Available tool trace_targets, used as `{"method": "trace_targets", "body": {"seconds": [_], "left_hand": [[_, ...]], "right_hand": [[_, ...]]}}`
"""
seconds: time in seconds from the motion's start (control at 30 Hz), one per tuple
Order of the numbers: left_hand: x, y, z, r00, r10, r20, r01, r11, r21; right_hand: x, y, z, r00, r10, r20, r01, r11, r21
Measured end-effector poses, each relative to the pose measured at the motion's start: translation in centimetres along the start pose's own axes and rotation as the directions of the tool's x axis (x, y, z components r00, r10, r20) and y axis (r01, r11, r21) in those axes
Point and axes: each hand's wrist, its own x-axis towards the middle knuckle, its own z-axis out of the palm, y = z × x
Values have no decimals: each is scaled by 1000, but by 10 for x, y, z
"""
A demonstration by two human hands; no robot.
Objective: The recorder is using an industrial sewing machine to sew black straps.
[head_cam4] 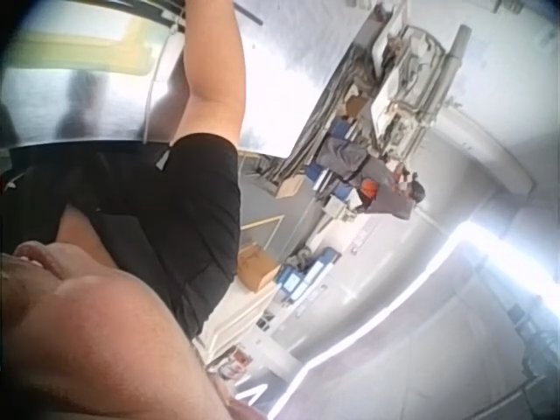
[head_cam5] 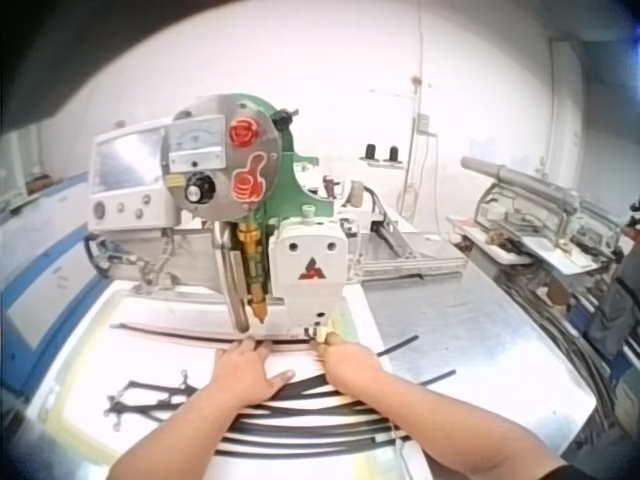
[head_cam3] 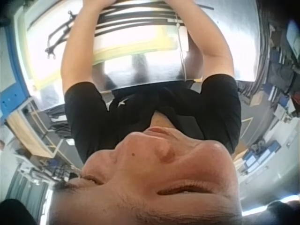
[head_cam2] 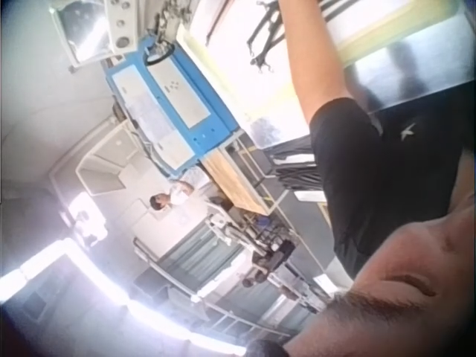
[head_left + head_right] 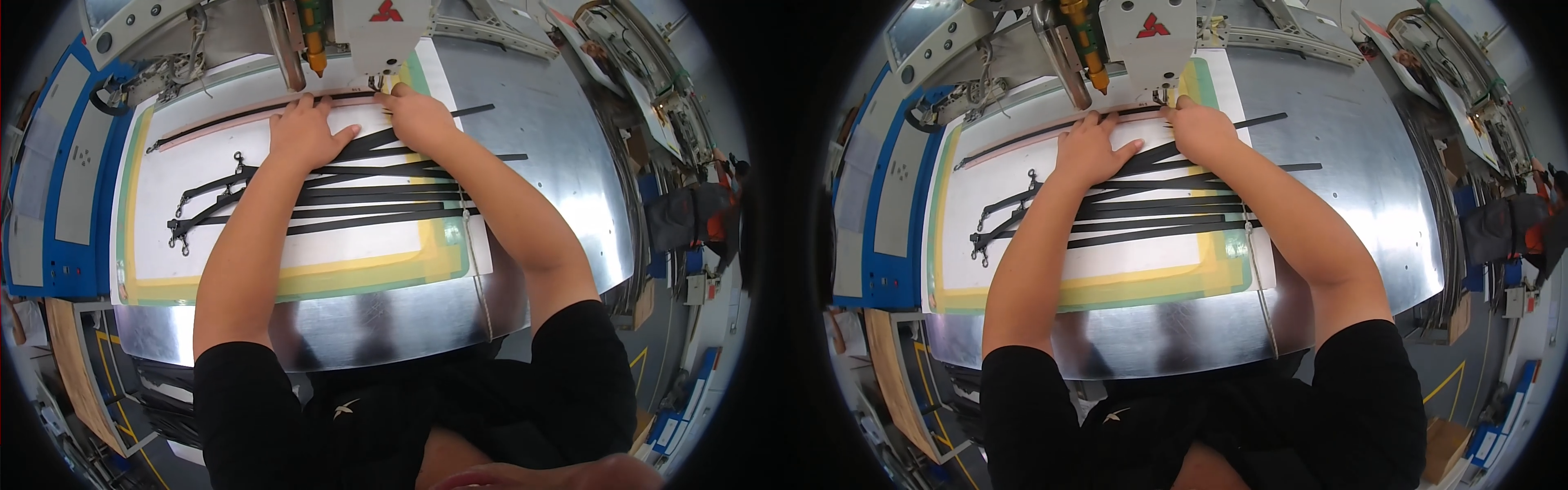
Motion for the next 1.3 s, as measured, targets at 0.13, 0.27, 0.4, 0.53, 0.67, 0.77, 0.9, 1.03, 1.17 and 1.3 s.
{"method": "trace_targets", "body": {"seconds": [0.13,0.27,0.4,0.53,0.67,0.77,0.9,1.03,1.17,1.3], "left_hand": [[-4,-5,2,999,9,-48,-9,1000,-5],[-6,-36,2,993,65,-94,-68,997,-27],[-12,-91,-11,996,44,-81,-44,999,1],[-22,-174,-13,994,-29,-108,31,999,19],[-42,-257,-27,985,-128,-111,135,989,56],[-53,-289,-20,977,-117,-177,136,986,95],[-53,-298,-2,953,-14,-301,35,997,64],[-53,-301,-4,954,-80,-288,103,993,65],[-54,-306,-2,953,-90,-289,103,994,32],[-53,-307,0,953,-84,-292,99,994,36]], "right_hand": [[0,-10,-8,999,24,37,-25,999,28],[3,-15,-8,998,36,44,-35,999,-5],[3,-13,-7,999,22,40,-23,1000,12],[2,-21,-16,997,53,61,-51,998,-39],[-2,-27,-18,992,109,67,-104,992,-72],[0,-33,-24,987,140,81,-132,986,-101],[5,-32,-25,971,213,106,-199,972,-128],[16,-21,-28,955,251,155,-260,965,42],[28,-20,-15,977,212,-3,-207,957,203],[32,-26,-9,988,154,-24,-144,959,246]]}}
